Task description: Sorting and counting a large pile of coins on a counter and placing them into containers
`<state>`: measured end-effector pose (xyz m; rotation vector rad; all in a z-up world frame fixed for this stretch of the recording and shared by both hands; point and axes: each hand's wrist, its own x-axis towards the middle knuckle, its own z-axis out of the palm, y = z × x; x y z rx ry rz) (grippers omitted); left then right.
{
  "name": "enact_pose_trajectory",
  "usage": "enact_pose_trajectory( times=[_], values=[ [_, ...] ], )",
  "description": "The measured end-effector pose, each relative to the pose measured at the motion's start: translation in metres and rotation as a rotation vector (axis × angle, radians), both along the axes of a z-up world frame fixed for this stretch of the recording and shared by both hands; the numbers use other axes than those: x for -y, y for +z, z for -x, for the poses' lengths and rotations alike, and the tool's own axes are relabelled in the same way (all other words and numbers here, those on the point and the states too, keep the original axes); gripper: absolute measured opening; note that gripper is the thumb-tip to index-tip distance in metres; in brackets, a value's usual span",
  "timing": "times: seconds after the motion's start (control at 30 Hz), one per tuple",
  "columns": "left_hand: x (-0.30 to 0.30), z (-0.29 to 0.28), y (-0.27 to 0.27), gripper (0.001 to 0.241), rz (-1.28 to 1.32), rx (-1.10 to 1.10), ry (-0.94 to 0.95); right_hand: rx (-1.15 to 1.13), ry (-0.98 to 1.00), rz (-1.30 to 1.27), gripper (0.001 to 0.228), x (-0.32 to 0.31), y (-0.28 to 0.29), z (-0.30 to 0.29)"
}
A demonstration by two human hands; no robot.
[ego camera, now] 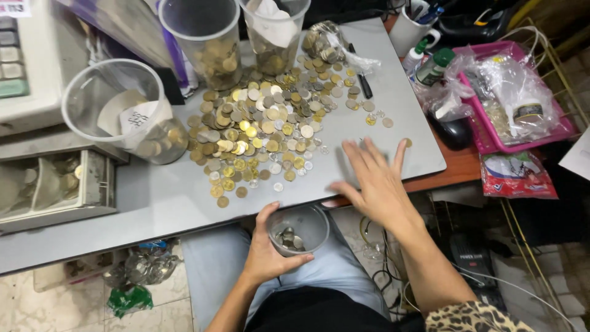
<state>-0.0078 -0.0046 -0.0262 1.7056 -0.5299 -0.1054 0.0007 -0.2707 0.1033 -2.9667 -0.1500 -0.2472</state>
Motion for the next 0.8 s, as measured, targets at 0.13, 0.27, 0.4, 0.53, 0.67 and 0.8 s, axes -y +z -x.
enact_pose_trajectory(
  times=[0.13,0.27,0.4,0.53,0.67,0.8],
  values=[
    [0.001,-0.001,-0.007,0.119,0.047,0.008,-0.024,-0.153,0.233,-0.234,0.076,-0.008,0.02,0.033],
    [0.001,0.0,-0.004,0.121,0.03,-0.008,-0.021,-0.086,0.102,-0.205,0.084,0.025,0.015,-0.017],
    [-0.003,0.001,0.0,0.12,-0.028,-0.018,0.009,-0.143,-0.192,0.012,0.098,0.034,0.011,-0.06],
    [0.0,-0.001,-0.004,0.122,0.025,-0.106,-0.026,-0.106,-0.067,0.069,0.089,0.013,-0.001,-0.023],
    [0.001,0.0,-0.007,0.123,0.085,-0.083,-0.063,0.126,0.243,-0.117,0.067,-0.009,-0.002,0.025],
    [0.002,-0.002,-0.006,0.121,0.056,-0.032,-0.054,0.103,0.356,-0.327,0.07,-0.007,0.0,0.005]
  ],
)
